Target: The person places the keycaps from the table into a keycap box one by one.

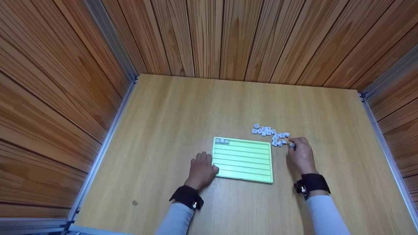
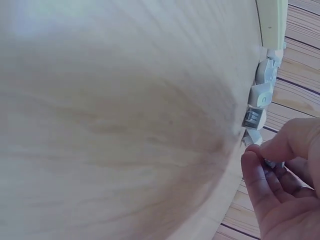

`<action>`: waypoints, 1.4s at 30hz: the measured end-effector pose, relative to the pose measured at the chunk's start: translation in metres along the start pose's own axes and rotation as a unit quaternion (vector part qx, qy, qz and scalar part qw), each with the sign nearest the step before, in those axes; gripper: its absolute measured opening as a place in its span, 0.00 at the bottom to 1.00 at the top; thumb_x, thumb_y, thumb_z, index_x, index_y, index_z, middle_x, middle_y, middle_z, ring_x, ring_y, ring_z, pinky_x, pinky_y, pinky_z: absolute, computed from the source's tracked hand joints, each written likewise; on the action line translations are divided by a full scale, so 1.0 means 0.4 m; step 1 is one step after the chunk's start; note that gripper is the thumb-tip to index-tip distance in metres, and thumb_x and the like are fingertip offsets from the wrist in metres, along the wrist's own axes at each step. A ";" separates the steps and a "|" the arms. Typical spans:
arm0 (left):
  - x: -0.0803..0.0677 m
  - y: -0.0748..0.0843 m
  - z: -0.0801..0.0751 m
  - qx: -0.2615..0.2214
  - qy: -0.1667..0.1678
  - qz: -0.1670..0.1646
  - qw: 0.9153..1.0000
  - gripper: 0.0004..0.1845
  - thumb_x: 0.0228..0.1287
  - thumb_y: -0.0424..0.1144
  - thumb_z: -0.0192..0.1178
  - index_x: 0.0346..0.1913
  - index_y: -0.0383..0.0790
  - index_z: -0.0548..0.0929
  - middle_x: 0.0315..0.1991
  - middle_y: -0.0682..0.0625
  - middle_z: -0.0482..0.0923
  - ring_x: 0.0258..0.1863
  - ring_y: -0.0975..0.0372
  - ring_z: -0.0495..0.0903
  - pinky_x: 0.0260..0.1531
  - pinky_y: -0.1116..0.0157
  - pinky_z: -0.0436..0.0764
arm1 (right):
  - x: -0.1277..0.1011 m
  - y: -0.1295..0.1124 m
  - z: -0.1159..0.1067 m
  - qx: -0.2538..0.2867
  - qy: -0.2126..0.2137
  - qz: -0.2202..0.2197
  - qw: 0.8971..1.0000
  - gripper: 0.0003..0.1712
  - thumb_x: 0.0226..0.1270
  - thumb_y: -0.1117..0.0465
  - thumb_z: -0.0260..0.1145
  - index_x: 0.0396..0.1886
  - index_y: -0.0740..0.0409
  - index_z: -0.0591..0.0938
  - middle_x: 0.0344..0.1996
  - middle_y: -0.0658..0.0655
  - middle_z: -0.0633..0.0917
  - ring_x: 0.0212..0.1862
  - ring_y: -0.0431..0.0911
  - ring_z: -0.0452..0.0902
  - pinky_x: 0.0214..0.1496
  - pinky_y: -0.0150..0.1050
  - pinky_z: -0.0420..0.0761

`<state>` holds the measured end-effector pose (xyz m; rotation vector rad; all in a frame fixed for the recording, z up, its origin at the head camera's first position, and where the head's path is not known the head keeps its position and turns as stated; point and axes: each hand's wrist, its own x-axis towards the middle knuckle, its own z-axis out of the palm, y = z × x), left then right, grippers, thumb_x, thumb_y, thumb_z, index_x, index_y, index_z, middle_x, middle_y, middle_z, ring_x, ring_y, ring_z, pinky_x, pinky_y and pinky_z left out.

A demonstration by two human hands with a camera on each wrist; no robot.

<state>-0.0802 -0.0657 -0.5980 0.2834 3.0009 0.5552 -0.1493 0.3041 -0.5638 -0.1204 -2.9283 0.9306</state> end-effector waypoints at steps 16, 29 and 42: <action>0.005 0.008 -0.017 -0.004 -0.003 -0.001 1.000 0.10 0.59 0.46 0.52 0.34 0.42 0.69 0.34 0.50 0.60 0.35 0.56 0.61 0.34 0.60 0.62 | 0.000 -0.011 -0.002 0.014 0.027 -0.027 0.999 0.16 0.67 0.74 0.62 0.54 0.69 0.82 0.52 0.67 0.79 0.49 0.59 0.78 0.50 0.52 0.77; 0.003 0.009 -0.010 0.002 0.003 -0.002 1.000 0.09 0.58 0.45 0.51 0.33 0.42 0.69 0.35 0.50 0.62 0.35 0.56 0.61 0.34 0.59 0.63 | 0.010 -0.093 0.021 0.029 0.004 -0.048 0.998 0.14 0.70 0.68 0.62 0.52 0.68 0.82 0.51 0.65 0.79 0.50 0.58 0.78 0.52 0.52 0.78; 0.005 -0.003 0.016 0.001 0.015 -0.004 1.000 0.09 0.58 0.45 0.52 0.33 0.43 0.68 0.34 0.51 0.60 0.35 0.56 0.61 0.33 0.60 0.62 | 0.012 -0.189 0.084 -0.009 -0.009 -0.152 0.988 0.11 0.62 0.71 0.69 0.45 0.66 0.86 0.44 0.64 0.84 0.46 0.59 0.82 0.48 0.52 0.81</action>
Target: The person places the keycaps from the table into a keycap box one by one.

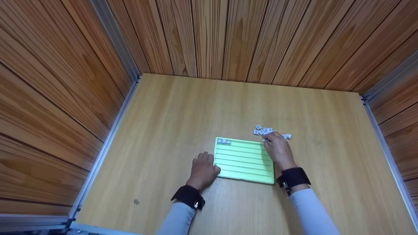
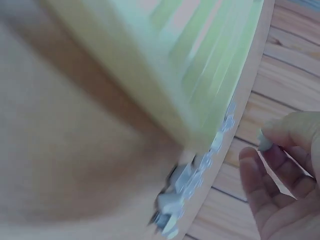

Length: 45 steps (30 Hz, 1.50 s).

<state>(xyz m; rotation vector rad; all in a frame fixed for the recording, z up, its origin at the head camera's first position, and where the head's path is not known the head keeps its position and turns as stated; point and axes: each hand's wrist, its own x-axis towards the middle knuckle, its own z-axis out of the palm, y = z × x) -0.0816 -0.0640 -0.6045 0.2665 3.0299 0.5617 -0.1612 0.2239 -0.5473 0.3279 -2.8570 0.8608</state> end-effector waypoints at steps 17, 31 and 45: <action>-0.006 0.003 -0.016 -0.012 -0.013 -0.003 1.000 0.10 0.59 0.46 0.52 0.34 0.42 0.70 0.35 0.50 0.62 0.36 0.56 0.61 0.34 0.59 0.62 | 0.037 -0.107 0.099 0.014 -0.046 -0.098 0.994 0.08 0.60 0.74 0.68 0.39 0.64 0.88 0.37 0.59 0.85 0.42 0.53 0.83 0.44 0.47 0.82; -0.002 0.008 -0.022 -0.004 -0.030 -0.008 1.000 0.12 0.60 0.47 0.52 0.37 0.42 0.71 0.37 0.50 0.63 0.38 0.56 0.62 0.36 0.59 0.64 | 0.053 -0.156 0.151 0.003 -0.091 -0.081 0.993 0.08 0.60 0.75 0.67 0.39 0.65 0.86 0.36 0.59 0.83 0.40 0.52 0.81 0.42 0.45 0.82; -0.006 0.009 -0.023 0.005 -0.002 0.003 1.000 0.11 0.59 0.46 0.54 0.35 0.41 0.72 0.35 0.49 0.64 0.37 0.55 0.64 0.34 0.59 0.65 | 0.057 -0.172 0.179 -0.011 -0.080 -0.105 0.991 0.11 0.56 0.78 0.66 0.38 0.64 0.86 0.35 0.59 0.82 0.39 0.53 0.82 0.41 0.45 0.82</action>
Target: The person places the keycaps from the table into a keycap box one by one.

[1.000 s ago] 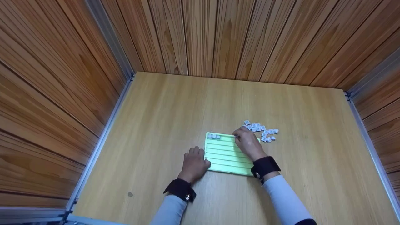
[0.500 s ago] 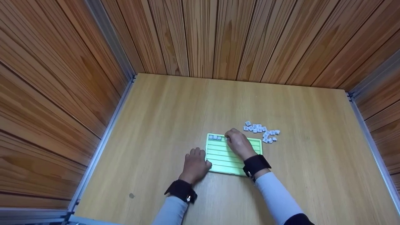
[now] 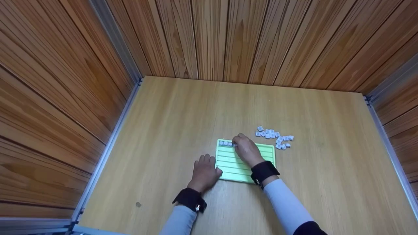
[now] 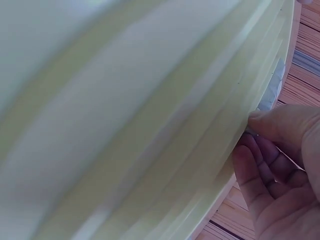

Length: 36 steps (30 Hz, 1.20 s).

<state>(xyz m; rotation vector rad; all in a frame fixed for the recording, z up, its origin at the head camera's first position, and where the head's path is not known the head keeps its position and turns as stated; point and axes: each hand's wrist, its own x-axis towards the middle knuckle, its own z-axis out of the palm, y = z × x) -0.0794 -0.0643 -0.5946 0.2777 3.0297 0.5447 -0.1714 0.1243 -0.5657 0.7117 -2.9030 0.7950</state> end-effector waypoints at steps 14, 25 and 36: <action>0.003 0.002 0.007 -0.005 -0.001 0.003 1.000 0.12 0.58 0.46 0.54 0.36 0.41 0.73 0.35 0.49 0.63 0.37 0.55 0.64 0.33 0.58 0.65 | -0.009 -0.006 -0.005 -0.033 0.006 0.013 0.999 0.11 0.56 0.75 0.70 0.39 0.63 0.85 0.35 0.59 0.82 0.39 0.53 0.82 0.40 0.45 0.82; 0.005 -0.004 0.016 -0.008 -0.008 -0.004 1.000 0.11 0.59 0.47 0.53 0.36 0.41 0.71 0.36 0.50 0.62 0.37 0.56 0.63 0.35 0.58 0.64 | -0.012 0.010 -0.052 -0.046 -0.009 0.047 0.998 0.20 0.62 0.61 0.72 0.54 0.60 0.83 0.48 0.61 0.82 0.49 0.55 0.79 0.46 0.49 0.81; -0.001 -0.010 0.020 0.000 0.036 0.020 0.999 0.11 0.57 0.46 0.53 0.33 0.42 0.69 0.32 0.51 0.59 0.33 0.57 0.60 0.31 0.61 0.59 | -0.044 0.067 -0.094 -0.058 0.023 0.049 0.997 0.24 0.56 0.63 0.75 0.54 0.62 0.83 0.49 0.63 0.82 0.49 0.58 0.79 0.46 0.52 0.81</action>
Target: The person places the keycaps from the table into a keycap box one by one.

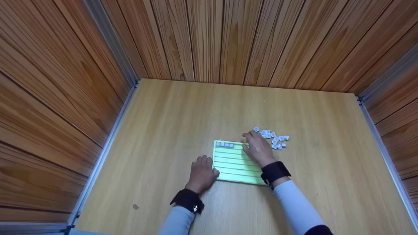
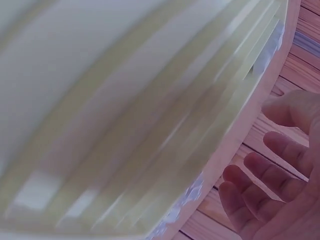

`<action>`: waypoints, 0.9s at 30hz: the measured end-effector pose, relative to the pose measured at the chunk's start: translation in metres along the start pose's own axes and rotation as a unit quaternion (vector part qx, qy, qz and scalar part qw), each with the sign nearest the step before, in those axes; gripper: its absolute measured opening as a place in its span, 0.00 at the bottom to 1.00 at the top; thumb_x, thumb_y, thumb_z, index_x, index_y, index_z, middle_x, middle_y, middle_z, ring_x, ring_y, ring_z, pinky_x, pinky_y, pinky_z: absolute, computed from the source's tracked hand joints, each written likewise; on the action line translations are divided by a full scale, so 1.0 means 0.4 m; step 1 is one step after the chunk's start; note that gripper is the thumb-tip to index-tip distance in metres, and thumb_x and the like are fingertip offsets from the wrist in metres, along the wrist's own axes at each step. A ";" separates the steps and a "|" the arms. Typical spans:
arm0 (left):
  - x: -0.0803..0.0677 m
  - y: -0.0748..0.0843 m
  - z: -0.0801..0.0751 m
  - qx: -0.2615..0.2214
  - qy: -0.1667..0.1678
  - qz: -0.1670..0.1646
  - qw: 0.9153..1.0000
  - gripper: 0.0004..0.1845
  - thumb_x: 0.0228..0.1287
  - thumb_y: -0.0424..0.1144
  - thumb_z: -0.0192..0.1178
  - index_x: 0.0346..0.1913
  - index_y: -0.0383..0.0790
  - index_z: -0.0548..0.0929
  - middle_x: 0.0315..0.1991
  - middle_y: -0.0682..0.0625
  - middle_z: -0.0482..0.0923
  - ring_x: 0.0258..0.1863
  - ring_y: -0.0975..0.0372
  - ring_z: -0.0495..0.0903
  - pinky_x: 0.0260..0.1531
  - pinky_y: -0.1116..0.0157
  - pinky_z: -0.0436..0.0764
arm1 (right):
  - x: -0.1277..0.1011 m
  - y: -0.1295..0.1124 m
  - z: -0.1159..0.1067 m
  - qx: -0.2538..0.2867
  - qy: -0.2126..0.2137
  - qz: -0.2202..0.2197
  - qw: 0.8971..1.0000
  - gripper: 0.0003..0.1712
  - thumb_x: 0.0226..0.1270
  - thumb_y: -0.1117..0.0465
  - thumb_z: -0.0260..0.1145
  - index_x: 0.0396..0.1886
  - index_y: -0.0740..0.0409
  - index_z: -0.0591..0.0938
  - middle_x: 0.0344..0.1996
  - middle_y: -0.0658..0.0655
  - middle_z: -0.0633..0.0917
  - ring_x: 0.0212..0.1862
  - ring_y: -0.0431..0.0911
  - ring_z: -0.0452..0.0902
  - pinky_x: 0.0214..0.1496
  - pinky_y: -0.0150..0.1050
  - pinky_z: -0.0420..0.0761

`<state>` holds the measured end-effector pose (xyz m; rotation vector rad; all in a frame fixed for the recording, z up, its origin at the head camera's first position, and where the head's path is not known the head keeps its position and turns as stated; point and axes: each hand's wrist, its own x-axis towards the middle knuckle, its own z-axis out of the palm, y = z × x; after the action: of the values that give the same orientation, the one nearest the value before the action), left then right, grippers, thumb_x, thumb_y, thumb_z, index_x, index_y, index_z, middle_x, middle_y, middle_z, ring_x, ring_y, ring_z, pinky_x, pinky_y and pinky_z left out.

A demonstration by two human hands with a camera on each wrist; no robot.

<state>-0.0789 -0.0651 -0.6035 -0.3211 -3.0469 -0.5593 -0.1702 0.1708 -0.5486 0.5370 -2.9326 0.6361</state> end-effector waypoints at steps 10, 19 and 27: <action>0.003 0.000 -0.005 -0.007 -0.028 -0.013 1.000 0.11 0.58 0.46 0.53 0.32 0.43 0.67 0.33 0.52 0.57 0.34 0.57 0.59 0.32 0.60 0.60 | -0.032 0.091 -0.048 -0.024 0.007 0.036 0.999 0.23 0.61 0.61 0.71 0.57 0.63 0.82 0.54 0.67 0.81 0.54 0.63 0.78 0.49 0.57 0.80; 0.005 0.007 -0.018 -0.019 -0.052 -0.027 0.998 0.10 0.59 0.45 0.53 0.33 0.42 0.68 0.34 0.51 0.59 0.35 0.56 0.59 0.34 0.59 0.60 | -0.070 0.172 -0.086 -0.018 0.022 0.074 0.997 0.23 0.64 0.62 0.69 0.57 0.67 0.81 0.55 0.72 0.79 0.57 0.67 0.75 0.52 0.61 0.78; -0.001 0.007 -0.010 -0.008 -0.021 -0.010 1.000 0.10 0.58 0.44 0.52 0.30 0.42 0.64 0.32 0.51 0.56 0.33 0.57 0.57 0.32 0.61 0.58 | -0.093 0.225 -0.112 -0.007 0.020 0.116 0.993 0.25 0.61 0.66 0.69 0.58 0.69 0.79 0.55 0.72 0.78 0.58 0.67 0.73 0.54 0.61 0.75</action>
<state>-0.0780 -0.0641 -0.5989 -0.3062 -3.0918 -0.5860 -0.1668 0.2780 -0.5487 0.1790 -2.9838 0.6393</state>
